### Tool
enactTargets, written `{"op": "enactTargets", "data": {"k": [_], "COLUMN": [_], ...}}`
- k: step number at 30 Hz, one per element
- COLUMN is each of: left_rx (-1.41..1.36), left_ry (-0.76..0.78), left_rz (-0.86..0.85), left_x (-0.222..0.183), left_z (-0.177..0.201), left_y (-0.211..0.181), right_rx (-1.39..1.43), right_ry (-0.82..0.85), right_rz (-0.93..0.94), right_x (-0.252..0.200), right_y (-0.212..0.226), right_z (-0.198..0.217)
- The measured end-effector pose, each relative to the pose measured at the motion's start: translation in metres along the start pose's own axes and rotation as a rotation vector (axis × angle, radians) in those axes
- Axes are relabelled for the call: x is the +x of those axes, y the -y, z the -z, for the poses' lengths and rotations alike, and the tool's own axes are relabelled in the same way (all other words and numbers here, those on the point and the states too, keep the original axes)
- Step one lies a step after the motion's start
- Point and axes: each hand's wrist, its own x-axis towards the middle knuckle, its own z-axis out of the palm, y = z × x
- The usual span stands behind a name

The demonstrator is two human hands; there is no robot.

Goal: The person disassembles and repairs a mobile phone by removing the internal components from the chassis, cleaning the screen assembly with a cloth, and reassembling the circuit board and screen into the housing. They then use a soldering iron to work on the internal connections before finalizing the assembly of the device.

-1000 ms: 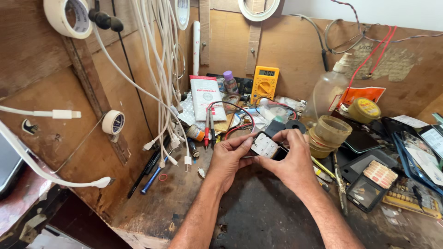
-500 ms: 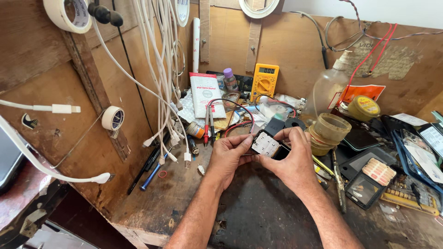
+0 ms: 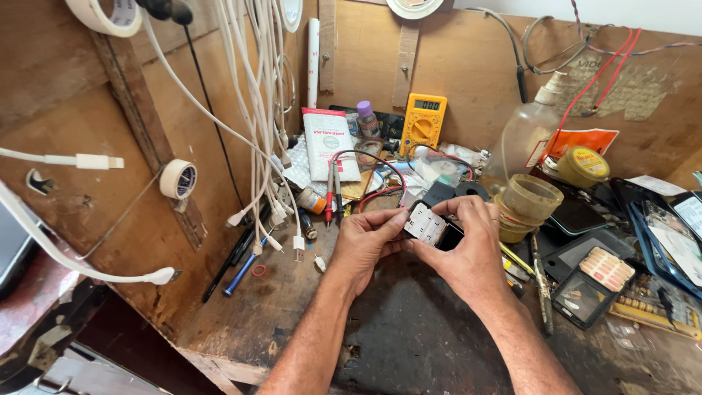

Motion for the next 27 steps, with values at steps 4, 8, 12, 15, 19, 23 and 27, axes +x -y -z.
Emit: {"op": "enactTargets", "data": {"k": [4, 8, 12, 15, 19, 23, 27], "left_rx": [0.009, 0.014, 0.033, 0.054, 0.068, 0.076, 0.128], "left_ry": [-0.012, 0.017, 0.027, 0.021, 0.024, 0.028, 0.005], "left_rz": [0.032, 0.024, -0.002, -0.01, -0.033, -0.058, -0.1], "left_x": [0.0, 0.0, 0.0, 0.0, 0.001, 0.001, 0.001], "left_z": [-0.001, -0.001, -0.001, -0.001, -0.001, -0.001, -0.003], "left_y": [-0.001, -0.002, 0.0, 0.002, 0.004, 0.006, 0.008], "right_rx": [0.016, 0.026, -0.029, -0.041, -0.049, -0.061, -0.04], "right_ry": [-0.002, 0.004, -0.013, -0.03, -0.036, -0.043, -0.05], "right_rz": [-0.011, -0.021, 0.023, 0.06, 0.078, 0.09, 0.1], "right_x": [0.002, 0.001, 0.001, 0.001, 0.001, 0.001, 0.001], "right_y": [-0.006, -0.008, -0.009, -0.008, -0.008, -0.006, 0.0], "right_z": [-0.004, -0.006, -0.006, -0.006, -0.005, -0.005, -0.001]}}
